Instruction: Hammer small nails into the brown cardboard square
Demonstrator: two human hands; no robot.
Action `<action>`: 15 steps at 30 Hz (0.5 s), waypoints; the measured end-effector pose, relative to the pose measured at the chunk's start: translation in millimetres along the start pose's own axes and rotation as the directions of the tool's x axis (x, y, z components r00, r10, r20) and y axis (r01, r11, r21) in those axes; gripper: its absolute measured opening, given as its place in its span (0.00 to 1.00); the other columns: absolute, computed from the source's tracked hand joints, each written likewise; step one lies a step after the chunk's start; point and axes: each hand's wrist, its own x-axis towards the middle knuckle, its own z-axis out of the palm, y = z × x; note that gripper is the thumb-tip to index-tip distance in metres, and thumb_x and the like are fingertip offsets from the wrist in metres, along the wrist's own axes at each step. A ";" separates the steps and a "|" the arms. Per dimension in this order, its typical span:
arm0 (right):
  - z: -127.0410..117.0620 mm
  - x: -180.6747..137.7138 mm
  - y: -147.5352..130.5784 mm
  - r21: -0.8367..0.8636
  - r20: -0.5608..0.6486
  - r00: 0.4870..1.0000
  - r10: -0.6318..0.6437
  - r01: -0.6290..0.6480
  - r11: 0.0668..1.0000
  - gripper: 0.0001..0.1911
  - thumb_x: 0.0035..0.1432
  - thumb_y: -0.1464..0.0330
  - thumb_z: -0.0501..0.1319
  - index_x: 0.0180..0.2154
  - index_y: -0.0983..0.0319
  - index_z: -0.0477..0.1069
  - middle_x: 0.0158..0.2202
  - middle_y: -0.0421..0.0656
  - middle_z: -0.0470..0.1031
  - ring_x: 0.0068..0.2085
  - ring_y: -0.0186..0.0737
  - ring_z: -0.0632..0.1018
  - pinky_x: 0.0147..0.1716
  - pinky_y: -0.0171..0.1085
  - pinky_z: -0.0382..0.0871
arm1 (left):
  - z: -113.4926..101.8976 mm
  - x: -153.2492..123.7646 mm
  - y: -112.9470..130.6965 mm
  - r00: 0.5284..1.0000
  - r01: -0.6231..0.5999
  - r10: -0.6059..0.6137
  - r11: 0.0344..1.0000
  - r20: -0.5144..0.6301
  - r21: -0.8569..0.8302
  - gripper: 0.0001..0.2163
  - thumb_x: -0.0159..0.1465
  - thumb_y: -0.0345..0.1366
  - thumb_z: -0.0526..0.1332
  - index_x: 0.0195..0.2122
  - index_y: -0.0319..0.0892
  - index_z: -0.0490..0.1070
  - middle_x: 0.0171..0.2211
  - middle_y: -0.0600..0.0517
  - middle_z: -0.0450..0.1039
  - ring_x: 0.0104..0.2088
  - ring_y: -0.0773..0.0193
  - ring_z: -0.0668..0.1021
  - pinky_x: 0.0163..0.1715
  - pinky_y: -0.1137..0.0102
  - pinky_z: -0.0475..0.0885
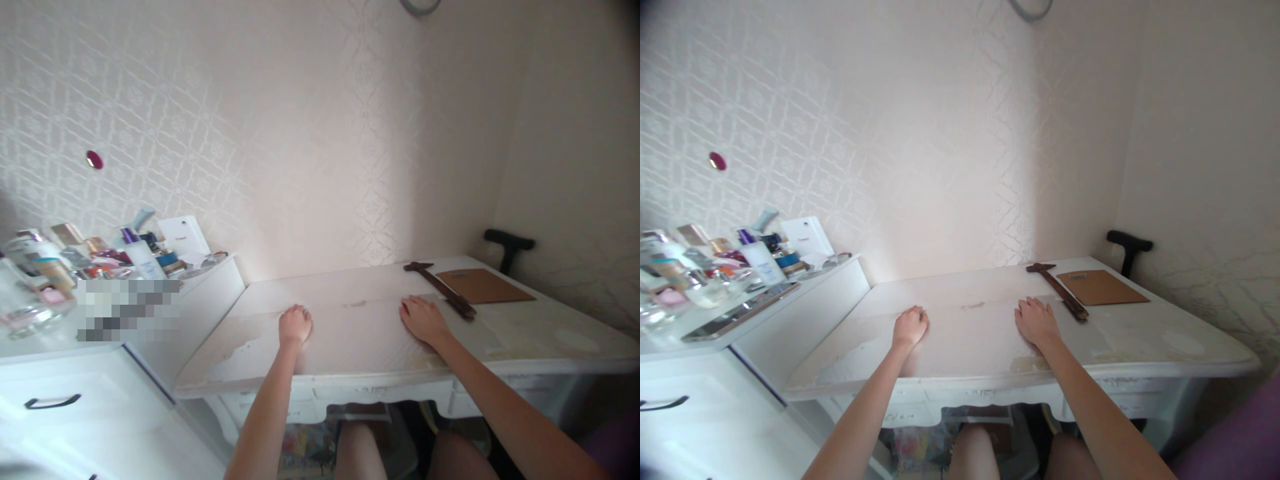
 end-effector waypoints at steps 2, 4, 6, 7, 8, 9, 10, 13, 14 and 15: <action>-0.1 -0.2 0.1 0.000 0.000 1.000 -0.002 0.002 1.000 0.20 0.62 0.66 0.44 0.49 0.65 0.69 0.55 0.52 0.68 0.56 0.48 0.66 0.55 0.49 0.54 | 0.2 0.1 0.1 1.000 -0.002 0.002 1.000 -0.002 -0.002 0.16 0.64 0.35 0.48 0.44 0.39 0.73 0.43 0.44 0.75 0.47 0.59 0.75 0.47 0.68 0.66; 0.0 -0.1 0.3 0.000 0.001 1.000 -0.005 0.005 1.000 0.20 0.62 0.66 0.45 0.49 0.65 0.69 0.55 0.52 0.68 0.56 0.47 0.67 0.55 0.49 0.54 | 0.4 0.2 0.0 1.000 -0.004 0.004 1.000 -0.004 -0.003 0.16 0.64 0.35 0.48 0.44 0.39 0.73 0.43 0.44 0.75 0.47 0.59 0.75 0.47 0.68 0.66; 0.3 0.4 0.6 -0.001 0.002 1.000 -0.005 0.005 1.000 0.20 0.62 0.66 0.45 0.48 0.65 0.69 0.55 0.53 0.68 0.55 0.47 0.67 0.55 0.49 0.54 | 0.6 0.4 -0.1 1.000 -0.003 0.003 1.000 -0.003 -0.003 0.15 0.63 0.35 0.48 0.43 0.39 0.73 0.43 0.44 0.75 0.47 0.59 0.75 0.47 0.68 0.66; 0.6 0.7 0.8 -0.002 0.002 1.000 -0.005 0.005 1.000 0.20 0.62 0.67 0.45 0.48 0.65 0.70 0.55 0.53 0.68 0.56 0.47 0.67 0.55 0.49 0.54 | 0.8 0.4 -0.2 1.000 -0.003 0.003 1.000 -0.003 -0.003 0.15 0.63 0.35 0.48 0.43 0.39 0.73 0.43 0.44 0.75 0.47 0.59 0.75 0.47 0.69 0.66; 0.9 1.0 0.9 -0.003 0.001 1.000 -0.005 0.005 1.000 0.20 0.62 0.67 0.46 0.48 0.65 0.70 0.55 0.53 0.68 0.56 0.47 0.66 0.55 0.49 0.54 | 0.9 0.5 -0.4 1.000 -0.003 0.003 1.000 -0.004 -0.003 0.15 0.63 0.35 0.49 0.43 0.39 0.73 0.43 0.44 0.75 0.47 0.59 0.75 0.47 0.69 0.66; 1.2 1.3 1.0 -0.004 0.001 1.000 -0.004 0.004 1.000 0.20 0.62 0.67 0.46 0.48 0.65 0.70 0.55 0.53 0.68 0.56 0.47 0.66 0.55 0.49 0.54 | 1.1 0.4 -0.5 1.000 -0.004 0.004 1.000 -0.007 -0.003 0.15 0.63 0.35 0.49 0.43 0.39 0.73 0.43 0.45 0.75 0.47 0.59 0.75 0.47 0.69 0.66; 1.6 1.5 1.1 -0.005 0.001 1.000 -0.004 0.004 1.000 0.19 0.62 0.67 0.46 0.48 0.65 0.70 0.55 0.53 0.68 0.56 0.47 0.66 0.55 0.49 0.54 | 1.3 0.4 -0.7 1.000 -0.005 0.005 1.000 -0.009 -0.002 0.15 0.63 0.35 0.48 0.43 0.39 0.73 0.43 0.45 0.75 0.47 0.59 0.75 0.47 0.69 0.66; 2.3 1.9 1.1 -0.006 0.003 1.000 -0.001 0.001 1.000 0.20 0.62 0.66 0.46 0.48 0.65 0.70 0.55 0.53 0.67 0.56 0.48 0.67 0.54 0.49 0.55 | 1.8 0.3 -1.0 1.000 -0.012 0.012 1.000 -0.014 0.003 0.15 0.64 0.35 0.48 0.43 0.39 0.73 0.43 0.45 0.75 0.47 0.59 0.75 0.46 0.69 0.66; 2.4 1.9 1.1 -0.006 0.004 1.000 0.000 0.000 1.000 0.20 0.62 0.67 0.46 0.48 0.65 0.69 0.55 0.54 0.67 0.55 0.48 0.67 0.54 0.49 0.55 | 2.0 0.3 -1.1 1.000 -0.013 0.013 1.000 -0.012 0.006 0.15 0.64 0.35 0.48 0.43 0.39 0.73 0.44 0.45 0.75 0.46 0.59 0.75 0.46 0.68 0.66; 2.4 1.9 1.1 -0.006 0.005 1.000 0.000 0.000 1.000 0.20 0.62 0.67 0.46 0.49 0.65 0.69 0.55 0.54 0.67 0.55 0.48 0.67 0.53 0.49 0.56 | 2.0 0.3 -1.1 1.000 -0.015 0.015 1.000 -0.011 0.007 0.15 0.64 0.35 0.48 0.42 0.39 0.73 0.44 0.45 0.75 0.46 0.59 0.75 0.46 0.68 0.66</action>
